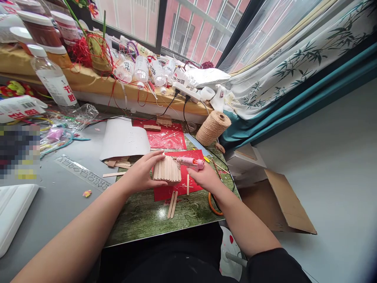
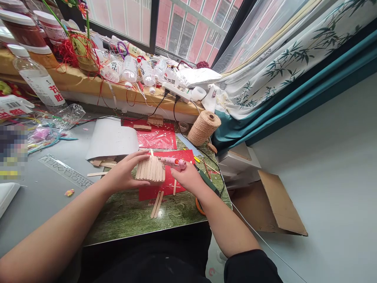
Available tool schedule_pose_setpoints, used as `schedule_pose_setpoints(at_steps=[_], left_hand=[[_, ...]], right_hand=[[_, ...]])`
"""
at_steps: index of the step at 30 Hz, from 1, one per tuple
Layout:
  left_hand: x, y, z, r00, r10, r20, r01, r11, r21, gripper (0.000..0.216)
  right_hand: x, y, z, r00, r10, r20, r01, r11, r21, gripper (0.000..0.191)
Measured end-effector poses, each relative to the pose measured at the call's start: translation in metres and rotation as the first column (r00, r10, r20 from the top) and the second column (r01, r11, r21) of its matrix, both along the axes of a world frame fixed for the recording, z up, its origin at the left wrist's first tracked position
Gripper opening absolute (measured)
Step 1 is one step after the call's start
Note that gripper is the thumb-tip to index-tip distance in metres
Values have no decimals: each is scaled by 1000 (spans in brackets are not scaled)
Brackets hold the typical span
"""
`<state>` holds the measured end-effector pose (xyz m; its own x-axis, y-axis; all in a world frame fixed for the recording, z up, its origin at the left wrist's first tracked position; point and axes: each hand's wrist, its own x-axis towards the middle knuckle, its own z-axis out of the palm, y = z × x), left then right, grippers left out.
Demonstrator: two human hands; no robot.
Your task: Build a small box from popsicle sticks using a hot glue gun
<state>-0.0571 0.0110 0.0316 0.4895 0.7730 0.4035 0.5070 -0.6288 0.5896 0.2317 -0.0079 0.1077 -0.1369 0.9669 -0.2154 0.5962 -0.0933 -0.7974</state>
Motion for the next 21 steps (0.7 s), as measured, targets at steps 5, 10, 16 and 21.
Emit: schedule_pose_setpoints(at_steps=[5,10,16,21], left_hand=[[0,0,0,1000,0,-5,0,1000,-10,93],[0,0,1,1000,-6,-3,6,1000,-1,92],[1,0,3,1000,-5,6,5,1000,-9,92],[0,0,2,1000,-7,6,7,1000,-11,91]], right_hand=[[0,1,0,1000,8,5,-8,1000,6,31],[-1,2,1,1000,3,11,-3,1000,7,31],[-3,0,5,1000,25,-11,-26,1000,-16,38],[-1,-2,4,997,70,-35,-71,997,-22,50]])
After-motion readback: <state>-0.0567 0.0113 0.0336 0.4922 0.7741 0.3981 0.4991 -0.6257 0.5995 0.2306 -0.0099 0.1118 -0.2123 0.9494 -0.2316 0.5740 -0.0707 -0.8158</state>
